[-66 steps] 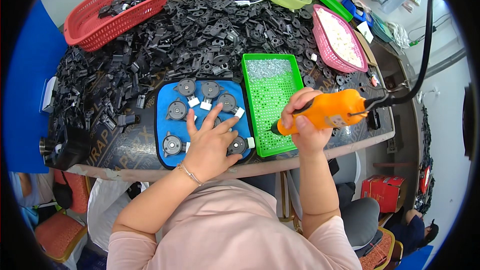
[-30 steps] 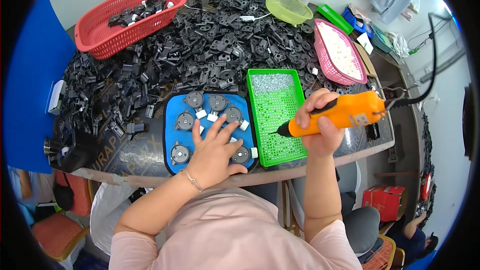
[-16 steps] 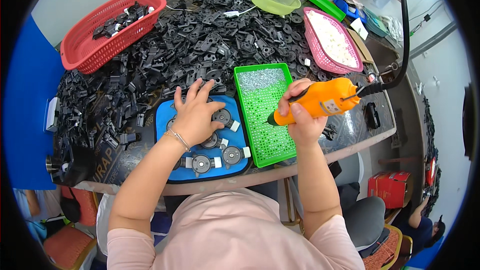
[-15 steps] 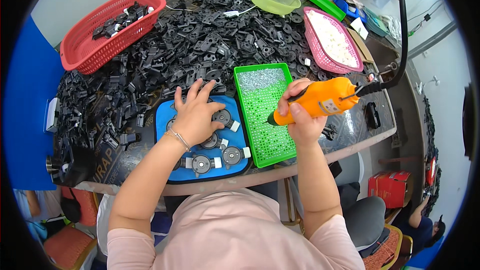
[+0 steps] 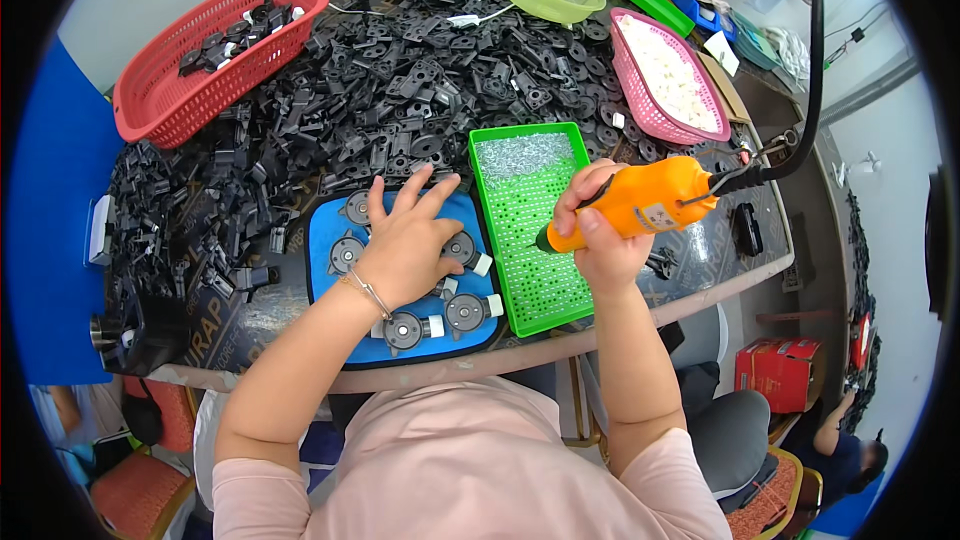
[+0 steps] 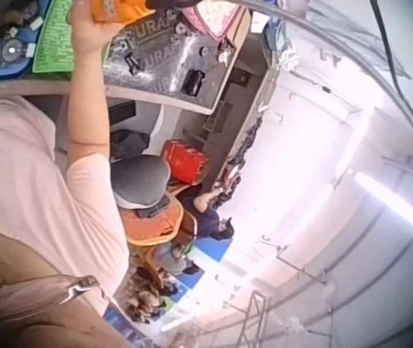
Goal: Assembling small plastic toy components using an electric screwdriver at a factory workbench.
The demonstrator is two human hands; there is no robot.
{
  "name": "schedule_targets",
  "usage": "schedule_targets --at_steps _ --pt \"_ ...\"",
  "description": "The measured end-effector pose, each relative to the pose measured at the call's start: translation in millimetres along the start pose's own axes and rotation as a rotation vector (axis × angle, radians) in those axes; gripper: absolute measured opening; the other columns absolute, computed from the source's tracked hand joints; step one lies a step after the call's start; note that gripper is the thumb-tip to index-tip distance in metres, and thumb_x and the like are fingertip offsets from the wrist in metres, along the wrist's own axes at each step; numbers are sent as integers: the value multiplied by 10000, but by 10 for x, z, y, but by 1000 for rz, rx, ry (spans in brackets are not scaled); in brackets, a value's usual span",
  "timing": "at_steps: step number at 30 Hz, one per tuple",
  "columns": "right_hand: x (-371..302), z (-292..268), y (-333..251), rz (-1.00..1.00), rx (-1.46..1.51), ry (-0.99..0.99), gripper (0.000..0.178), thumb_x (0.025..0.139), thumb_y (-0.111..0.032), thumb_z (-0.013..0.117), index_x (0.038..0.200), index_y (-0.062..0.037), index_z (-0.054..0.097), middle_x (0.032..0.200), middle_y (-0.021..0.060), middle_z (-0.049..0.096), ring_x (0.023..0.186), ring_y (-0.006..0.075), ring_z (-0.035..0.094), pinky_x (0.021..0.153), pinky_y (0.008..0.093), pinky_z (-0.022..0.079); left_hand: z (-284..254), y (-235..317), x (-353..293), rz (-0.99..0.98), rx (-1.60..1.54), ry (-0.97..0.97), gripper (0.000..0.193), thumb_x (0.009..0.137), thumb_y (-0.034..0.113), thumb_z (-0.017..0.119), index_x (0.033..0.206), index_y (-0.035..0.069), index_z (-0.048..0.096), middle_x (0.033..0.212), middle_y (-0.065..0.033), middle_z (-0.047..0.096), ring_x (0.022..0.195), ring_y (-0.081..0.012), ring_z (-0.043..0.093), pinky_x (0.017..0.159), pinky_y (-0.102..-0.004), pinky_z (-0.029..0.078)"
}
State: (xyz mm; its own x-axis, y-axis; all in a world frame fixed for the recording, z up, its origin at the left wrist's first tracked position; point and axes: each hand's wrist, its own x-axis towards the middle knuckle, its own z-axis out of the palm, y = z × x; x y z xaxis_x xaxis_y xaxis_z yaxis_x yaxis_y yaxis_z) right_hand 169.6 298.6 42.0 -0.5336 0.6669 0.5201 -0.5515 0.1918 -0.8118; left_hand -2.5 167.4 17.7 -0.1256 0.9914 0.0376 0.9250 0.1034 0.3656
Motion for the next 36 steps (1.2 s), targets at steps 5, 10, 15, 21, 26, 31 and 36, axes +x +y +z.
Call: schedule_targets --at_steps 5,10,15,21,26,31,36 --pt "59 41 -83 -29 2 17 244 770 -83 637 942 12 493 881 132 508 608 175 548 564 284 475 -4 -4 -9 -10 -5 -7 417 605 250 813 991 143 699 1444 -40 359 1389 -282 191 1069 -617 56" --pt "113 328 -165 -62 147 -52 258 776 -75 626 964 22 477 908 145 498 613 180 549 575 289 479 31 -9 -25 -1 18 9 414 618 272 805 1005 168 701 1445 -36 362 1397 -278 178 1063 -625 62" --pt "80 558 74 -1 53 -115 220 765 -34 600 946 23 489 887 141 502 614 170 544 583 278 482 96 -29 -42 11 -9 88 376 626 280 795 973 160 716 1415 -45 408 1389 -269 204 1067 -624 43" --pt "62 647 123 30 115 -76 197 755 -8 597 923 18 496 872 127 505 603 157 539 572 268 469 130 -56 -43 25 -16 115 377 624 287 796 974 170 718 1406 -38 418 1390 -267 203 1066 -623 42" --pt "34 652 148 67 65 -109 182 768 -19 613 911 2 503 847 105 502 606 142 539 553 254 448 134 -68 -37 12 -9 130 353 618 295 799 942 176 724 1405 -38 419 1389 -266 204 1065 -625 45" --pt "60 610 165 84 57 -168 209 776 -70 649 907 3 503 836 104 503 609 147 542 555 254 454 116 -48 -16 -8 -19 114 335 613 303 802 918 185 728 1407 -38 417 1393 -269 193 1063 -631 44" --pt "223 482 -74 -52 247 -173 253 779 -124 653 926 12 499 878 134 505 600 165 544 562 264 469 60 -35 -31 -17 -31 60 340 611 305 804 919 183 730 1411 -41 412 1396 -273 183 1063 -633 36"
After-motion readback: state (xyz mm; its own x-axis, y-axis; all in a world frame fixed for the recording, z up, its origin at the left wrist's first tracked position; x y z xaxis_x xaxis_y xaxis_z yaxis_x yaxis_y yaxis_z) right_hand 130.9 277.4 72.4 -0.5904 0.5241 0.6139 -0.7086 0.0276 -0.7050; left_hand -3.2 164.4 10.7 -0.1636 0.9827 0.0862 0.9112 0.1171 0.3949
